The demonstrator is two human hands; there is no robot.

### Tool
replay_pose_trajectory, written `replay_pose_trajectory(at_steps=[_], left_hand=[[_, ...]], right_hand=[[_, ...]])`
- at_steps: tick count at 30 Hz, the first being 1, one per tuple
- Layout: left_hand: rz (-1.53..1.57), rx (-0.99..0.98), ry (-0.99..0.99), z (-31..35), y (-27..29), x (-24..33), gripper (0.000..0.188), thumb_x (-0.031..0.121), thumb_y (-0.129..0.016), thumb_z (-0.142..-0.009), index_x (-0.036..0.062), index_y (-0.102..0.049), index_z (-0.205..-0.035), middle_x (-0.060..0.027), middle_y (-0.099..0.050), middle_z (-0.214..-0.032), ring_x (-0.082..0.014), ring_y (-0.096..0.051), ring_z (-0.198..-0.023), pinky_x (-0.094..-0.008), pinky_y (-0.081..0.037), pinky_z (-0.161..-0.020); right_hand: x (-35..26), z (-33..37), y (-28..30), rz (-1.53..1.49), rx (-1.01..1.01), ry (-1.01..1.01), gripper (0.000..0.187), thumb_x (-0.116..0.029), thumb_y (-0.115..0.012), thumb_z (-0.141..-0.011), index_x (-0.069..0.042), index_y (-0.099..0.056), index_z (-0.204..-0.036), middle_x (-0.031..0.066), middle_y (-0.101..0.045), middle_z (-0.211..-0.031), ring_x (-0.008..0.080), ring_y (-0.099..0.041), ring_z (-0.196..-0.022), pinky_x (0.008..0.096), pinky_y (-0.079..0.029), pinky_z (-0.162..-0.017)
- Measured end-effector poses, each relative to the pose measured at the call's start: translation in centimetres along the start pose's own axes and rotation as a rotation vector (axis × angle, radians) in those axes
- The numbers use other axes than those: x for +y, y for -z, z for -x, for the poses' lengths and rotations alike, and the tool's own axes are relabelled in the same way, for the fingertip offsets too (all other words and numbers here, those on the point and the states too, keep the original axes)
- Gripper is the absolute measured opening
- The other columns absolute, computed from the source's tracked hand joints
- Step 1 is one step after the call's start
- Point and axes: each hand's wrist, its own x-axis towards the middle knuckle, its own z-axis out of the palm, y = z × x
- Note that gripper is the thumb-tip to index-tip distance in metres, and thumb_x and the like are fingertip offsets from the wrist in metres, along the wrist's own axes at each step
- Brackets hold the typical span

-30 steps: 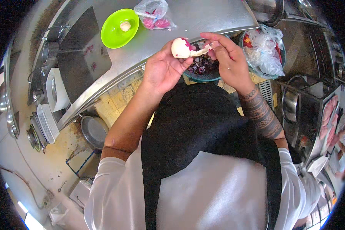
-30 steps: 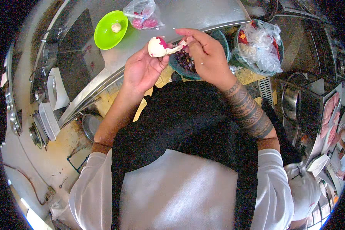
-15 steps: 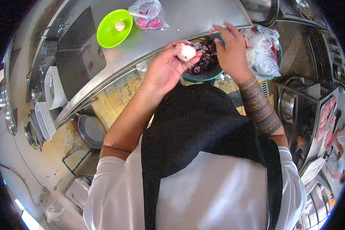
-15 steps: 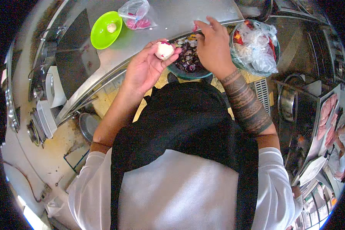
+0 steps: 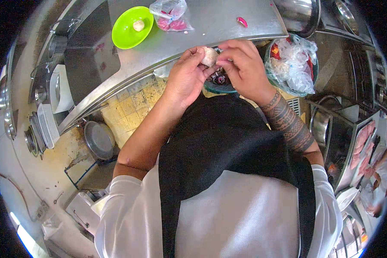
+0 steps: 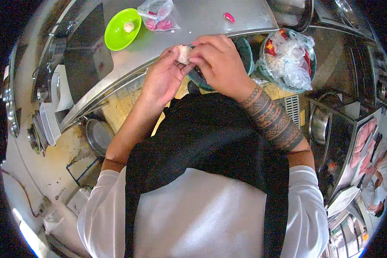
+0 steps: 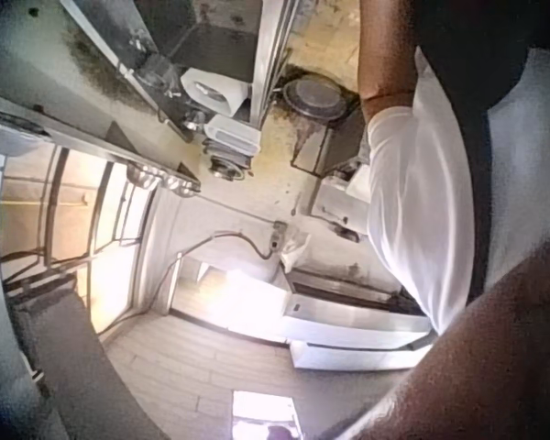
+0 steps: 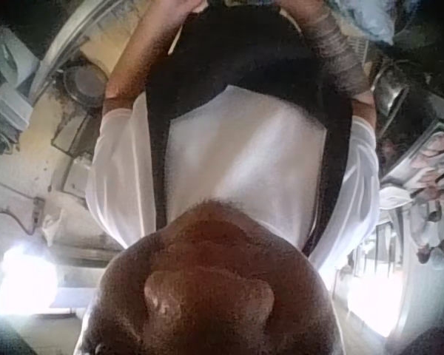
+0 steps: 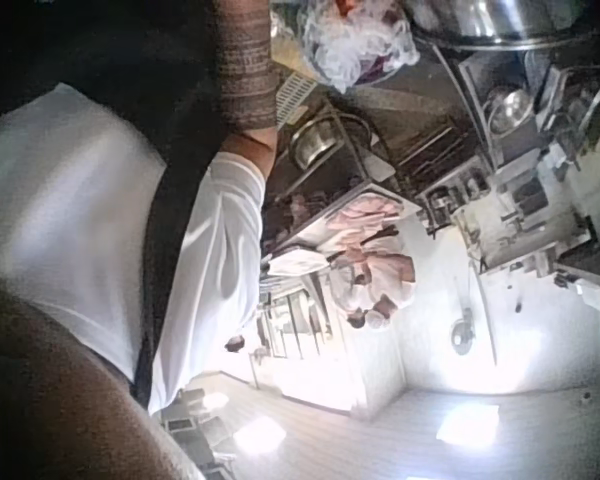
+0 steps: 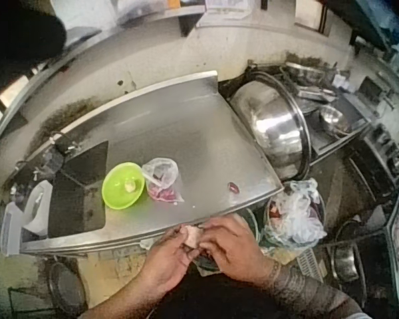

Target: Peeling hard-boiled eggs with pink-dyed shells in a kitchen.

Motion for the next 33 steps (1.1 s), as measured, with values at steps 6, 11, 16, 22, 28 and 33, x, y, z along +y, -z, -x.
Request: replay_pose_trajectory(at_steps=[6,11,16,22,28,33], left_hand=[[-0.096,-0.057,-0.036,-0.6,1.3,0.6,0.032,0.021,-0.056,-0.106,0.002,-0.054,-0.132,-0.013,-0.064,-0.122,-0.0251,-0.064,-0.114,-0.0435,-0.051,-0.104],[-0.724,-0.12,-0.145,0.2,0.5,1.0,0.046,0.0,-0.062,-0.098,0.0026,-0.047,-0.141,-0.0113,-0.062,-0.124,-0.0191,-0.062,-0.115,-0.0337,-0.054,-0.098],[-0.896,-0.206,-0.234,0.0,0.8,0.5,0.048,0.001,-0.064,-0.095,0.001,-0.047,-0.14,-0.0088,-0.061,-0.123,-0.016,-0.061,-0.112,-0.031,-0.052,-0.097],[-0.959,-0.209,-0.218,0.1,0.3,1.2,0.046,0.004,-0.063,-0.095,-0.0009,-0.048,-0.139,-0.0078,-0.062,-0.121,-0.015,-0.061,-0.109,-0.0304,-0.051,-0.097],[-1.004,-0.211,-0.192,0.5,-0.1,1.5,0.046,0.005,-0.063,-0.096,-0.0013,-0.048,-0.139,-0.0076,-0.061,-0.123,-0.0149,-0.06,-0.11,-0.0309,-0.052,-0.098],[-0.978,-0.214,-0.203,0.3,0.4,1.4,0.049,-0.002,-0.063,-0.093,-0.0012,-0.047,-0.14,-0.0076,-0.061,-0.123,-0.0155,-0.061,-0.111,-0.0317,-0.054,-0.098]], right_hand=[[3.6,3.7,0.4,0.04,-0.308,-0.357,0.014,-0.01,-0.07,-0.089,-0.003,-0.069,-0.101,0.0161,-0.07,-0.105,0.0374,-0.065,-0.101,0.0431,-0.052,-0.089],[2.7,3.1,-0.1,-0.071,-0.238,-0.35,0.026,-0.009,-0.065,-0.095,-0.002,-0.068,-0.119,0.0159,-0.069,-0.12,0.0333,-0.067,-0.108,0.0384,-0.052,-0.095],[-0.7,-1.3,0.7,-0.477,-0.2,-0.529,0.027,-0.02,-0.072,-0.092,-0.005,-0.071,-0.115,0.0156,-0.069,-0.1,0.0299,-0.069,-0.088,0.0368,-0.054,-0.081],[-0.2,-1.0,-0.6,-0.344,-0.104,-0.298,0.023,-0.016,-0.066,-0.095,-0.001,-0.069,-0.112,0.0168,-0.068,-0.098,0.0345,-0.066,-0.085,0.0414,-0.053,-0.078],[-0.1,-0.6,-1.5,-0.336,-0.053,-0.293,0.017,-0.01,-0.06,-0.097,0.0,-0.068,-0.109,0.0174,-0.067,-0.095,0.037,-0.066,-0.087,0.0433,-0.053,-0.079],[0.1,-0.4,-1.9,-0.276,0.01,-0.346,0.016,-0.007,-0.058,-0.097,-0.001,-0.069,-0.108,0.0169,-0.068,-0.097,0.0361,-0.067,-0.089,0.042,-0.053,-0.08]])
